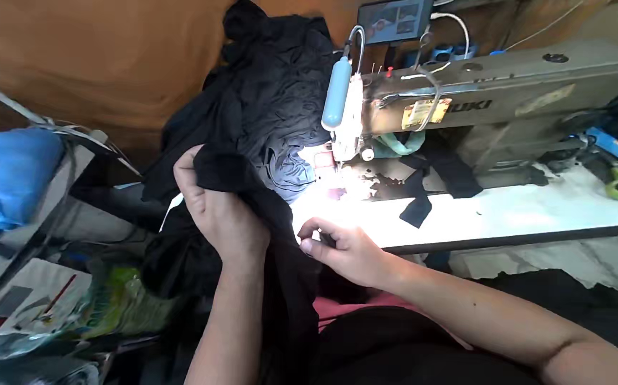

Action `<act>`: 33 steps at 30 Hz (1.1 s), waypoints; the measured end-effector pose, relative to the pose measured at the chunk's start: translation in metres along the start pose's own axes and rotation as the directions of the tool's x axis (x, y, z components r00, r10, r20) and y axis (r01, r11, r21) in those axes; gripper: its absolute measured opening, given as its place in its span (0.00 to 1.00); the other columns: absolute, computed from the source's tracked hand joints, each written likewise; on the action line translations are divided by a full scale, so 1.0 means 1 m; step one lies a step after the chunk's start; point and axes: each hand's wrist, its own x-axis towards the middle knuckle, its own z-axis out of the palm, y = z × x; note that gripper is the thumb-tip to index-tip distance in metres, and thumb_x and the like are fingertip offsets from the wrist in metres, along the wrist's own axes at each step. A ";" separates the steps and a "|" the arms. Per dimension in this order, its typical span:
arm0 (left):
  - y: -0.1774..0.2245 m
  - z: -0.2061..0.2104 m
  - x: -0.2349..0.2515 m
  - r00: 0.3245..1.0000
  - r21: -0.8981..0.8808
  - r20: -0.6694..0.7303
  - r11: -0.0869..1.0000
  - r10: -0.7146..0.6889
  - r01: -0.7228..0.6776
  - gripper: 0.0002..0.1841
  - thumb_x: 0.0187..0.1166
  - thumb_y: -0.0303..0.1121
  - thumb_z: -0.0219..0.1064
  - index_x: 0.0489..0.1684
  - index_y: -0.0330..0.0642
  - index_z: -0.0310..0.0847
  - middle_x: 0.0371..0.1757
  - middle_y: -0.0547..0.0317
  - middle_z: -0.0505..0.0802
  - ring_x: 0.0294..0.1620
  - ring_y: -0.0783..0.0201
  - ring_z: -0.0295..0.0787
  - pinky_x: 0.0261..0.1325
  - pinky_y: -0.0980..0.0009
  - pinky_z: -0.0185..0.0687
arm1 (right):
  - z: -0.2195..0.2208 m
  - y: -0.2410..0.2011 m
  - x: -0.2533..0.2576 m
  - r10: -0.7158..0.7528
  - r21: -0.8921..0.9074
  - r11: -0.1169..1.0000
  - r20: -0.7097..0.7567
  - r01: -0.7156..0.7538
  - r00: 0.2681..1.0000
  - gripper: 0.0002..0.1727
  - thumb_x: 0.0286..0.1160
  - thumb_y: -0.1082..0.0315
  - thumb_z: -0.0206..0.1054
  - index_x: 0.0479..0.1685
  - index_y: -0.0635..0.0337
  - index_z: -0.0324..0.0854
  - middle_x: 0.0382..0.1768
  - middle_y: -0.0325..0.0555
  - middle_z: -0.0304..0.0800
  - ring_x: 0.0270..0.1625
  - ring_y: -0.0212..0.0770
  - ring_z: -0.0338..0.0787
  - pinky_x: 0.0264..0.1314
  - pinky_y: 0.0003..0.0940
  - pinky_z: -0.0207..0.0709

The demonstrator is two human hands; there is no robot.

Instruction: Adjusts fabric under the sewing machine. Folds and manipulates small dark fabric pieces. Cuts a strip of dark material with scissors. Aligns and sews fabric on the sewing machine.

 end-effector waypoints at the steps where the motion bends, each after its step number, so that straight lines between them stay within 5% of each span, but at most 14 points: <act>1: -0.003 0.002 0.001 1.000 -0.019 0.009 1.000 -0.014 0.014 0.11 0.89 0.27 0.47 0.59 0.51 0.70 0.48 0.75 0.87 0.50 0.79 0.87 0.56 0.77 0.86 | -0.003 0.001 0.003 0.051 0.038 0.998 -0.011 -0.051 0.999 0.13 0.84 0.67 0.61 0.48 0.68 0.86 0.34 0.37 0.87 0.28 0.14 0.74 0.33 0.10 0.68; 4: -0.008 0.007 0.002 0.998 -0.024 0.036 0.998 -0.049 0.050 0.10 0.89 0.28 0.47 0.57 0.52 0.71 0.46 0.75 0.87 0.46 0.80 0.87 0.51 0.79 0.86 | -0.006 0.001 0.013 0.152 0.273 0.947 0.081 -0.169 0.985 0.11 0.80 0.70 0.62 0.54 0.66 0.83 0.39 0.33 0.86 0.27 0.12 0.75 0.29 0.09 0.69; 9: -0.016 0.008 0.005 0.998 0.003 0.015 0.998 -0.061 0.061 0.11 0.87 0.26 0.48 0.56 0.53 0.73 0.44 0.80 0.88 0.46 0.82 0.87 0.52 0.80 0.85 | -0.008 0.001 0.018 0.157 0.413 0.880 0.216 -0.236 0.964 0.03 0.74 0.71 0.66 0.41 0.58 0.78 0.28 0.24 0.79 0.28 0.12 0.74 0.30 0.09 0.68; 12: -0.012 -0.008 0.012 0.987 0.163 0.136 0.985 -0.085 0.062 0.10 0.86 0.26 0.52 0.54 0.55 0.73 0.42 0.82 0.88 0.43 0.84 0.86 0.49 0.82 0.86 | -0.020 0.003 0.014 0.096 0.187 0.975 0.140 -0.121 0.986 0.09 0.81 0.74 0.60 0.49 0.71 0.82 0.37 0.37 0.85 0.39 0.16 0.80 0.46 0.12 0.74; 14: -0.003 -0.044 0.031 0.920 0.528 0.368 0.845 -0.137 -0.086 0.07 0.84 0.30 0.59 0.51 0.50 0.79 0.42 0.79 0.89 0.42 0.85 0.85 0.49 0.84 0.84 | -0.042 0.022 0.010 -0.083 -0.175 0.982 -0.083 0.067 0.993 0.10 0.77 0.75 0.63 0.44 0.71 0.90 0.37 0.50 0.94 0.41 0.29 0.91 0.49 0.24 0.84; 17: -0.014 -0.107 0.052 0.762 0.761 0.578 0.532 -0.293 -0.373 0.14 0.76 0.35 0.62 0.47 0.40 0.93 0.45 0.53 0.96 0.45 0.65 0.92 0.50 0.59 0.86 | -0.083 0.043 -0.002 0.022 -0.329 0.938 -0.261 -0.111 0.965 0.07 0.75 0.73 0.65 0.38 0.65 0.88 0.30 0.41 0.88 0.33 0.24 0.84 0.39 0.20 0.79; 19: -0.034 -0.124 0.044 0.724 0.762 0.580 0.563 -0.373 -0.320 0.15 0.74 0.34 0.61 0.46 0.41 0.95 0.47 0.56 0.95 0.50 0.68 0.91 0.56 0.64 0.84 | -0.086 0.054 -0.016 0.126 -0.333 0.916 -0.289 -0.223 0.949 0.07 0.76 0.71 0.65 0.36 0.64 0.87 0.29 0.40 0.86 0.32 0.23 0.82 0.38 0.19 0.77; 21: -0.051 -0.114 0.036 0.741 0.678 0.529 0.731 -0.414 -0.075 0.14 0.80 0.29 0.58 0.50 0.40 0.91 0.58 0.64 0.93 0.64 0.74 0.87 0.72 0.71 0.81 | -0.079 0.065 -0.031 0.184 -0.338 0.900 -0.280 -0.276 0.942 0.10 0.79 0.70 0.62 0.42 0.66 0.88 0.32 0.45 0.90 0.34 0.26 0.85 0.42 0.22 0.79; 23: -0.066 -0.078 0.033 0.809 0.635 0.408 0.768 -0.423 0.082 0.14 0.82 0.24 0.53 0.53 0.39 0.85 0.56 0.69 0.92 0.58 0.81 0.86 0.67 0.75 0.82 | -0.066 0.065 -0.048 0.220 -0.367 0.883 -0.223 -0.291 0.950 0.13 0.80 0.71 0.59 0.51 0.69 0.87 0.33 0.50 0.91 0.34 0.34 0.88 0.42 0.29 0.82; 25: -0.082 -0.035 0.037 0.803 0.721 0.403 0.693 -0.439 0.017 0.12 0.85 0.25 0.57 0.57 0.32 0.84 0.54 0.57 0.91 0.51 0.78 0.85 0.61 0.74 0.81 | -0.058 0.059 -0.063 0.220 -0.385 0.891 -0.095 -0.240 0.971 0.16 0.75 0.75 0.61 0.58 0.67 0.86 0.35 0.53 0.93 0.34 0.44 0.92 0.40 0.40 0.86; 27: -0.115 -0.001 0.045 0.712 0.764 0.534 0.620 -0.456 -0.176 0.11 0.81 0.30 0.65 0.50 0.31 0.87 0.45 0.47 0.94 0.45 0.62 0.91 0.55 0.58 0.85 | -0.056 0.054 -0.068 0.313 -0.377 0.884 0.036 -0.277 0.949 0.22 0.73 0.78 0.63 0.68 0.64 0.83 0.41 0.56 0.94 0.37 0.52 0.94 0.41 0.51 0.87; 30: -0.186 0.018 0.046 0.417 0.657 0.753 0.549 -0.509 -0.516 0.14 0.82 0.37 0.65 0.42 0.32 0.90 0.38 0.38 0.94 0.44 0.39 0.94 0.48 0.38 0.83 | -0.062 0.048 -0.062 0.588 -0.380 0.774 0.139 -0.506 0.797 0.26 0.77 0.76 0.62 0.77 0.65 0.77 0.52 0.60 0.93 0.52 0.57 0.93 0.58 0.56 0.84; 31: -0.203 0.025 0.044 0.337 0.618 0.774 0.524 -0.536 -0.586 0.17 0.84 0.39 0.63 0.43 0.31 0.89 0.40 0.35 0.93 0.46 0.34 0.93 0.48 0.35 0.81 | -0.066 0.046 -0.056 0.665 -0.400 0.722 0.174 -0.565 0.727 0.26 0.79 0.75 0.61 0.79 0.65 0.74 0.55 0.61 0.92 0.57 0.58 0.92 0.63 0.57 0.82; 33: -0.213 0.042 0.036 0.326 0.654 0.734 0.490 -0.596 -0.577 0.20 0.85 0.40 0.61 0.58 0.28 0.85 0.57 0.28 0.90 0.64 0.30 0.86 0.66 0.33 0.75 | -0.072 0.046 -0.045 0.734 -0.450 0.657 0.201 -0.604 0.649 0.27 0.81 0.73 0.59 0.81 0.65 0.72 0.56 0.62 0.91 0.59 0.60 0.91 0.64 0.58 0.81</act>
